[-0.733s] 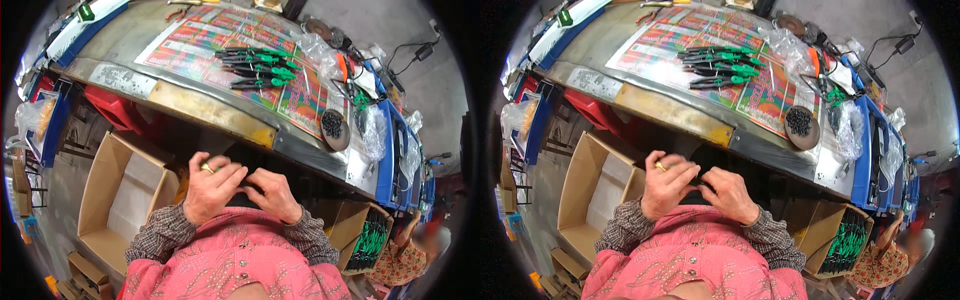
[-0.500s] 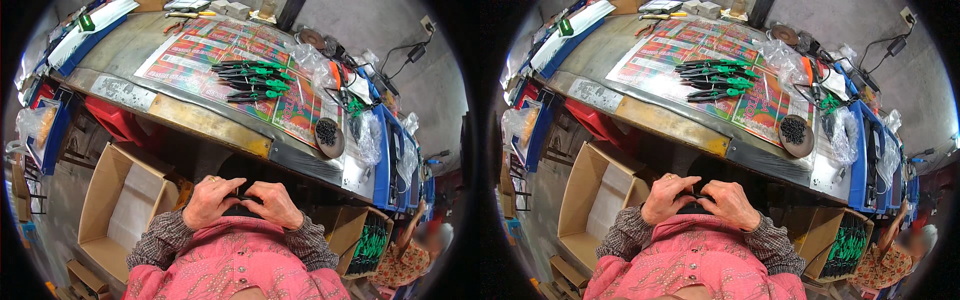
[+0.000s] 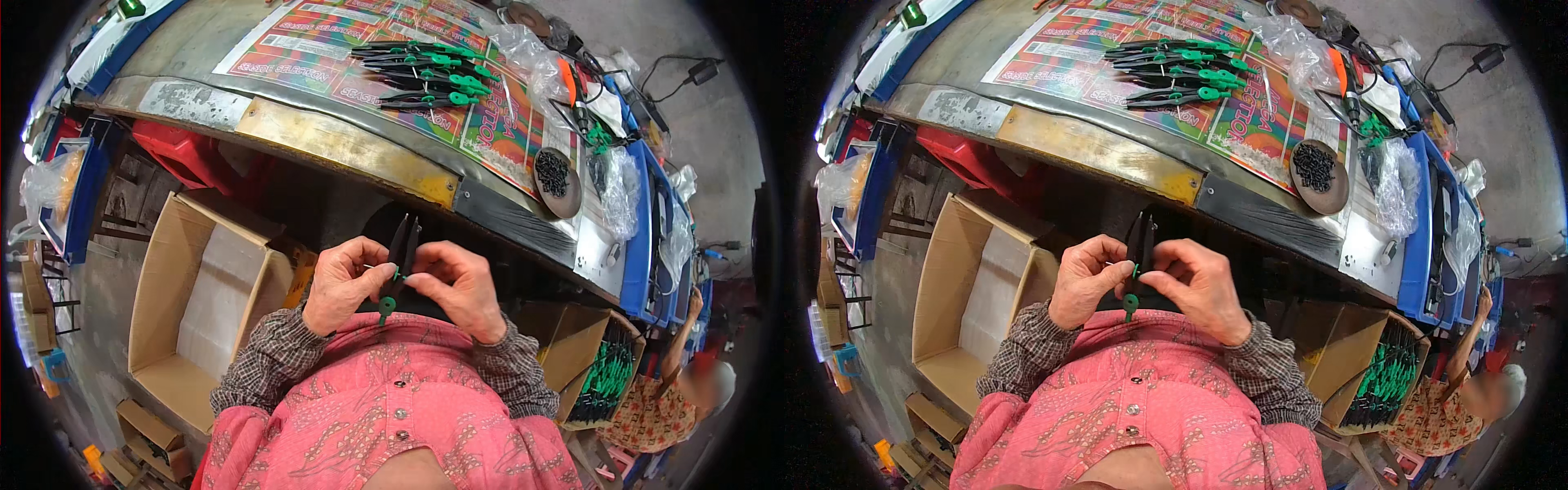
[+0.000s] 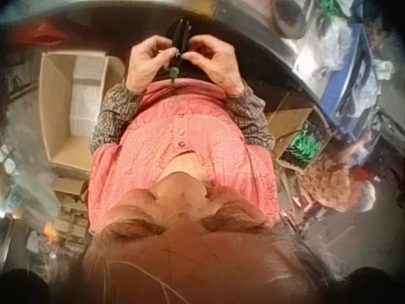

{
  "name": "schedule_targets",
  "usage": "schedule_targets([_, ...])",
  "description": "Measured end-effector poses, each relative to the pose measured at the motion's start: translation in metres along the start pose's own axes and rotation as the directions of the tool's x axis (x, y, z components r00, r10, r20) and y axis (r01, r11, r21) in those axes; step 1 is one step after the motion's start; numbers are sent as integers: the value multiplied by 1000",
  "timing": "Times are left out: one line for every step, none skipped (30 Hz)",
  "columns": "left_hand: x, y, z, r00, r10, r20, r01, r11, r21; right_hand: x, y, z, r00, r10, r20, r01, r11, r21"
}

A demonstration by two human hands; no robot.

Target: Assembling small green handles onto black probe components at a workbench and applying heat with a tool.

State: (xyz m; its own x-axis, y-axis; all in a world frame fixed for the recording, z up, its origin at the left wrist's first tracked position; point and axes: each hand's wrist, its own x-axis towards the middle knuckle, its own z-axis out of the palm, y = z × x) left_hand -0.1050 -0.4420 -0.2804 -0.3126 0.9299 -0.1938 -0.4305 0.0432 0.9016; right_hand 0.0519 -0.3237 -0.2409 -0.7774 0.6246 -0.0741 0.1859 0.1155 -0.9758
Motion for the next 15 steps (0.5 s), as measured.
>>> schedule_targets([-1, -2, 1, 1000, 3, 8, -3, 1000, -19, 0, 6, 4, 1000, 0, 28, 0, 1000, -15])
schedule_targets([-1, -3, 3, 1000, 7, 17, -7, 999, -38, 0, 5, 6, 999, 45, 24, -45, 999, 16])
schedule_targets([-2, -4, 5, 1000, 4, 14, -4, 999, -39, 0, 4, 9, 996, 91, 22, -92, 995, 47])
schedule_targets([-2, -3, 7, 1000, 21, 13, -20, 998, -54, 0, 3, 11, 995, 93, 24, -94, 994, 48])
schedule_targets([-2, -2, 8, 999, 39, 11, -38, 997, -69, 1, 2, 12, 996, 80, 35, -81, 996, 42])
schedule_targets([-2, 0, 7, 1000, 28, 7, -28, 999, -16, 1, 2, 12, 997, 67, 44, -68, 997, 34])
schedule_targets([-2, 2, 8, 1000, 28, 6, -28, 999, -18, 0, 3, 12, 997, 68, 45, -69, 997, 32])
schedule_targets([-1, 4, 9, 999, 48, 15, -48, 999, -22, 0, 5, 11, 995, 67, 71, -67, 998, -1])
schedule_targets([-2, 5, 9, 997, 68, 21, -68, 997, -24, -1, 5, 12, 993, 66, 98, -63, 997, -33])
schedule_targets([-1, 4, 8, 998, 68, 19, -67, 997, -25, -1, 4, 12, 990, 93, 107, -88, 995, -46])
schedule_targets([-1, 3, 7, 998, 59, 13, -59, 998, -29, -1, 1, 12, 990, 94, 109, -90, 995, -46])
schedule_targets([0, 2, 7, 999, 51, 6, -51, 998, -33, -1, -1, 12, 987, 110, 115, -109, 994, -20])
schedule_targets([-1, 1, 7, 999, 50, 5, -50, 998, -34, 0, -2, 13, 984, 127, 122, -128, 992, 6])
schedule_targets([-1, 0, 7, 998, 57, 7, -57, 997, -43, 0, -2, 13, 984, 129, 123, -130, 991, 6])
schedule_targets([-1, 0, 7, 998, 65, 9, -64, 997, -52, 0, -1, 14, 991, 84, 106, -86, 996, 9])
